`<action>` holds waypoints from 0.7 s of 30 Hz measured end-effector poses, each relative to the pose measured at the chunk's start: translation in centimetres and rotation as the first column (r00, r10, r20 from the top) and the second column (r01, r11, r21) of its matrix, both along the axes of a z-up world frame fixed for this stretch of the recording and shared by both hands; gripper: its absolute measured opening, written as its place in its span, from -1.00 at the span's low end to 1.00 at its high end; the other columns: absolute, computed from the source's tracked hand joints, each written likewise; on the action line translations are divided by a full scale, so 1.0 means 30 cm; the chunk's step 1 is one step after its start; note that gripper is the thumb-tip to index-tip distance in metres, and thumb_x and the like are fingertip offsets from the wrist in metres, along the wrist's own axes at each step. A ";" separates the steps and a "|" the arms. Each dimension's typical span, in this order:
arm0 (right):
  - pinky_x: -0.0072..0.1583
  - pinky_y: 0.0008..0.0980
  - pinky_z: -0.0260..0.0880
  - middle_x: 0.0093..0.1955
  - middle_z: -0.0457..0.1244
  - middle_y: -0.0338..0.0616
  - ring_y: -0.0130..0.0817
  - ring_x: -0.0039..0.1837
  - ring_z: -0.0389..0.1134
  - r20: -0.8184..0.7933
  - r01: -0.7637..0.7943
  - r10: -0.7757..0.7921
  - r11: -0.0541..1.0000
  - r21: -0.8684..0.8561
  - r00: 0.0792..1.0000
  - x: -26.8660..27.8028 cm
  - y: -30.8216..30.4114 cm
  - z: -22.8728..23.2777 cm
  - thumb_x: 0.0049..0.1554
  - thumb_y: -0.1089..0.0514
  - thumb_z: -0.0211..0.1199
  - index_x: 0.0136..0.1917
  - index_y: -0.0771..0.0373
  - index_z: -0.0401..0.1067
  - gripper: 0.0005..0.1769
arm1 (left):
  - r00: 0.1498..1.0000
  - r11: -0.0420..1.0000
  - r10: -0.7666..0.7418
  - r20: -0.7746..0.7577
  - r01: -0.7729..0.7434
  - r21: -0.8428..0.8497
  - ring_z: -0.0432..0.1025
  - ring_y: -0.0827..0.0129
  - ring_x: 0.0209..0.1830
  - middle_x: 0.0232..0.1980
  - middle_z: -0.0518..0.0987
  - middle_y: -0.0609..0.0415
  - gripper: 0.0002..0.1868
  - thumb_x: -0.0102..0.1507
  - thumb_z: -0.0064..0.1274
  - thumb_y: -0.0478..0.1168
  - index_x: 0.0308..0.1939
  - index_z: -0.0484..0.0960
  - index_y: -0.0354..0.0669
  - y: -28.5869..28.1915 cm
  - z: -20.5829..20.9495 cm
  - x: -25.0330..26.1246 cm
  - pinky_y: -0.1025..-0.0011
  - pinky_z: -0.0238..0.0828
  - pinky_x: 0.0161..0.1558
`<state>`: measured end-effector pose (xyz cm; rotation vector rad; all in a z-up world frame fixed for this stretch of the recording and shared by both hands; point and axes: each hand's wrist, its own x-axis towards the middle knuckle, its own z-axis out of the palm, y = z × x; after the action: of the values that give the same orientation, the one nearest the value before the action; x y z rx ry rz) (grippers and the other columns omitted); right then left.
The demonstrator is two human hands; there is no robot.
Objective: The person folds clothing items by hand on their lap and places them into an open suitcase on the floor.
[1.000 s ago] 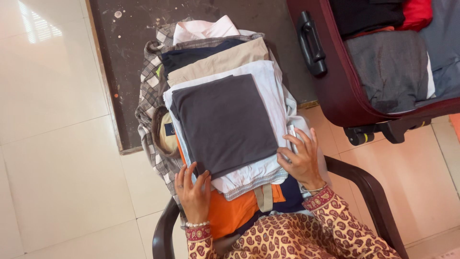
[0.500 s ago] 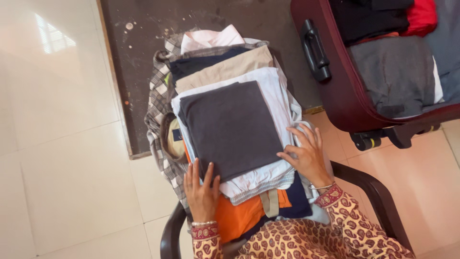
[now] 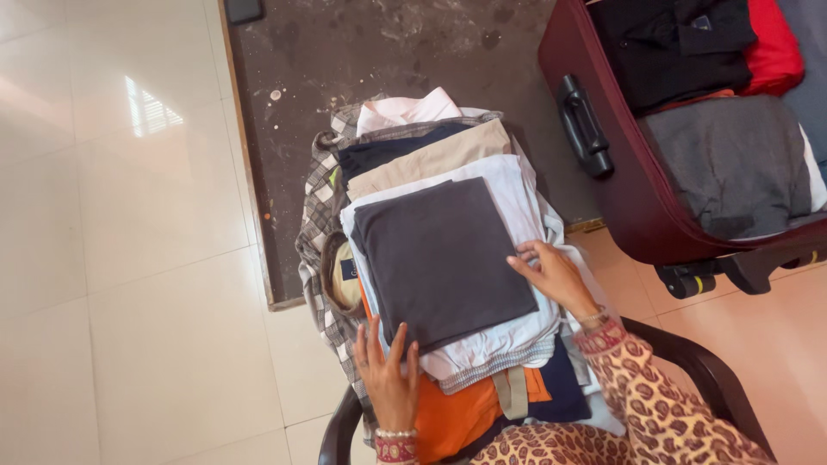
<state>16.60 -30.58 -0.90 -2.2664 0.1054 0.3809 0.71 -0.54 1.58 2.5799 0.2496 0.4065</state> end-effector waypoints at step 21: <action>0.29 -0.40 0.35 0.35 0.28 -0.09 -0.41 0.32 0.31 -0.308 0.105 0.168 0.702 0.704 0.936 0.112 0.165 0.048 0.01 0.22 0.43 0.50 0.32 0.20 -0.16 | 0.986 -0.130 -0.088 -0.145 -0.156 -0.979 0.33 0.09 0.42 0.51 0.31 -0.15 -0.39 0.36 -0.11 -0.19 0.50 0.23 -0.23 -0.059 0.020 0.124 0.17 0.32 0.37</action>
<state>19.97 -25.63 0.55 -1.4013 0.0808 0.7100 4.44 -2.30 2.17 0.9190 0.4562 -0.0866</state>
